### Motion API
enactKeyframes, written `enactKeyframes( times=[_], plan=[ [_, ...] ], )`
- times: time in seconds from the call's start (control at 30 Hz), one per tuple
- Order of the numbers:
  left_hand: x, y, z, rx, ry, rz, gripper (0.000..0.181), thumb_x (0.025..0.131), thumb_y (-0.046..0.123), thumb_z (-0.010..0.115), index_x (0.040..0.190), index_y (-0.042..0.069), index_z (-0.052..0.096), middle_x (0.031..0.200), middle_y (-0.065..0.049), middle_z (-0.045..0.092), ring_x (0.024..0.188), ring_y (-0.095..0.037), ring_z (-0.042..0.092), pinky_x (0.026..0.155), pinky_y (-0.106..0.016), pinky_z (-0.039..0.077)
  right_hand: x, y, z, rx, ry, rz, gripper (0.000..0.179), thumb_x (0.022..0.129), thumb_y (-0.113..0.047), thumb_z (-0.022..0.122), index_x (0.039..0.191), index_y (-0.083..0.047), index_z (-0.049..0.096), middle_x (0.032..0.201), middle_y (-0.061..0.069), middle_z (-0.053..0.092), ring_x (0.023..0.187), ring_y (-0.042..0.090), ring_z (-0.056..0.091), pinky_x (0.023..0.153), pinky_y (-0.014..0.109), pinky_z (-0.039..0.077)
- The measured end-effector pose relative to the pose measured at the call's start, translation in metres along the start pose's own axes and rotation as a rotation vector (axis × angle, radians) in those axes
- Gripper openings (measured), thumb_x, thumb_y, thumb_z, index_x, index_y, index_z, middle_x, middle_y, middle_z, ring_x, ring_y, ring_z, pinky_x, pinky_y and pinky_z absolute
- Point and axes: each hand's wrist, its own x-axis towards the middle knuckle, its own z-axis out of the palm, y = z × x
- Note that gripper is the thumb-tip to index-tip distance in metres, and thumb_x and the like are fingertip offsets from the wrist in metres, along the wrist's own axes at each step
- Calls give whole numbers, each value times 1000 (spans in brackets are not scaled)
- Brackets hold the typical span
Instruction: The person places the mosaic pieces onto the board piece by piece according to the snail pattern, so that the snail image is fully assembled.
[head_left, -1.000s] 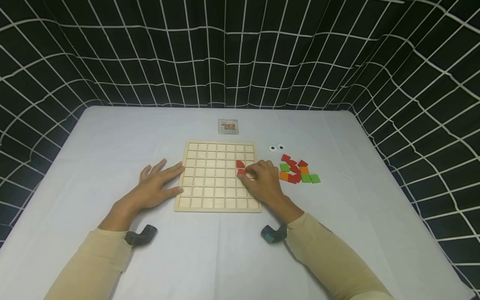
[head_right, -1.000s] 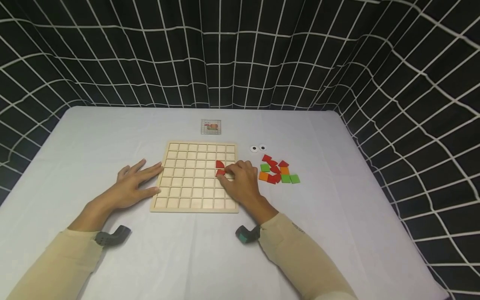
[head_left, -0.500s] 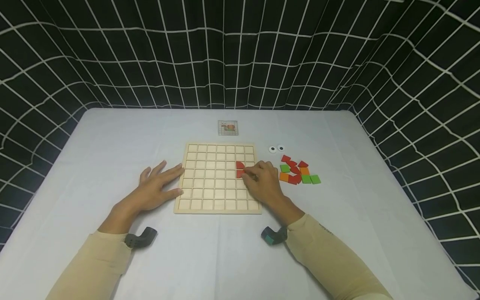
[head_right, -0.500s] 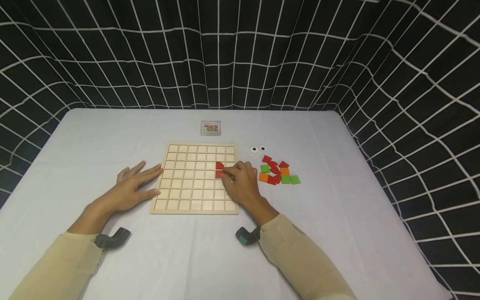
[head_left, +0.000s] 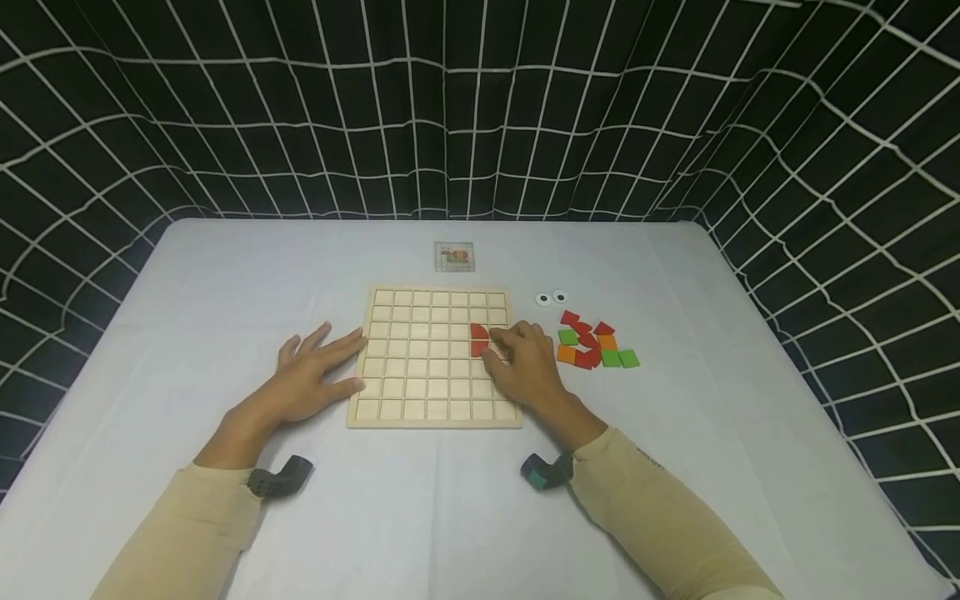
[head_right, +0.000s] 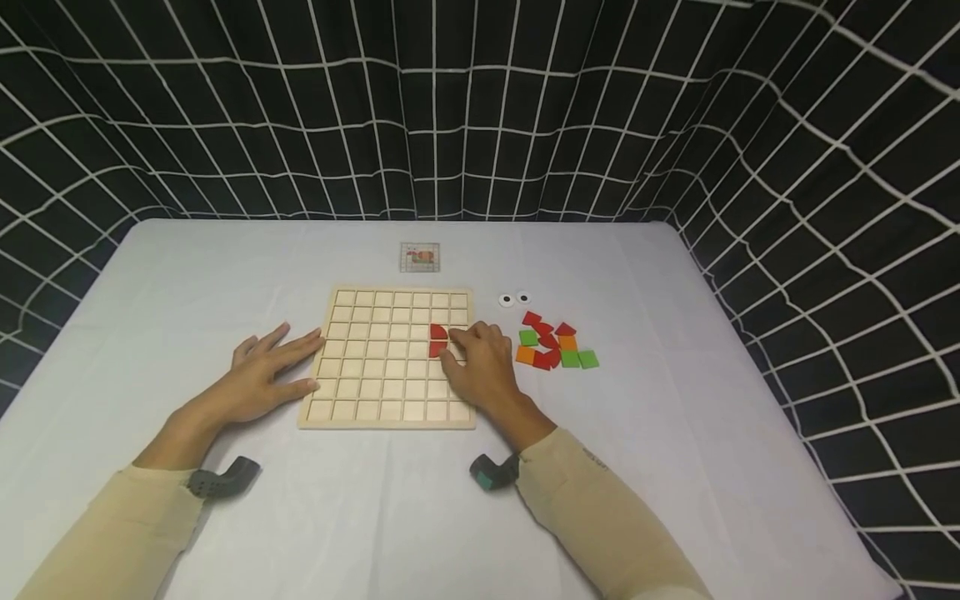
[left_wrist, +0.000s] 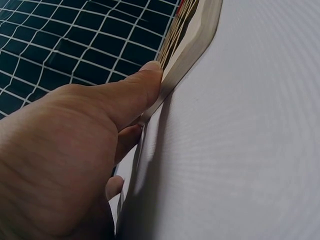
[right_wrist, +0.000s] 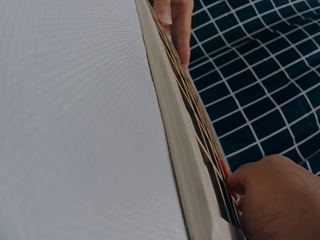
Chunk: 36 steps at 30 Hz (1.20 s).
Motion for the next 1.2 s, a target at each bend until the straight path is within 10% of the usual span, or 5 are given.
enactKeyframes(
  times=[0.63, 1.2],
  plan=[
    [-6, -6, 4, 10, 20, 8, 68, 93, 47, 60, 148, 13, 41, 155, -4, 29, 144, -37, 3, 108, -58, -12, -3, -9, -7, 108, 37, 4, 28, 85, -17, 68, 109, -5, 73, 84, 1, 53, 81, 19, 45, 67, 34, 39],
    [0, -2, 1, -2, 8, 9, 67, 93, 46, 60, 148, 13, 40, 155, -6, 29, 144, -37, 3, 107, -60, -10, 1, 14, -102, 128, 274, -118, 34, 80, -5, 76, 113, -4, 71, 94, 12, 58, 93, 26, 54, 74, 40, 43]
  ],
)
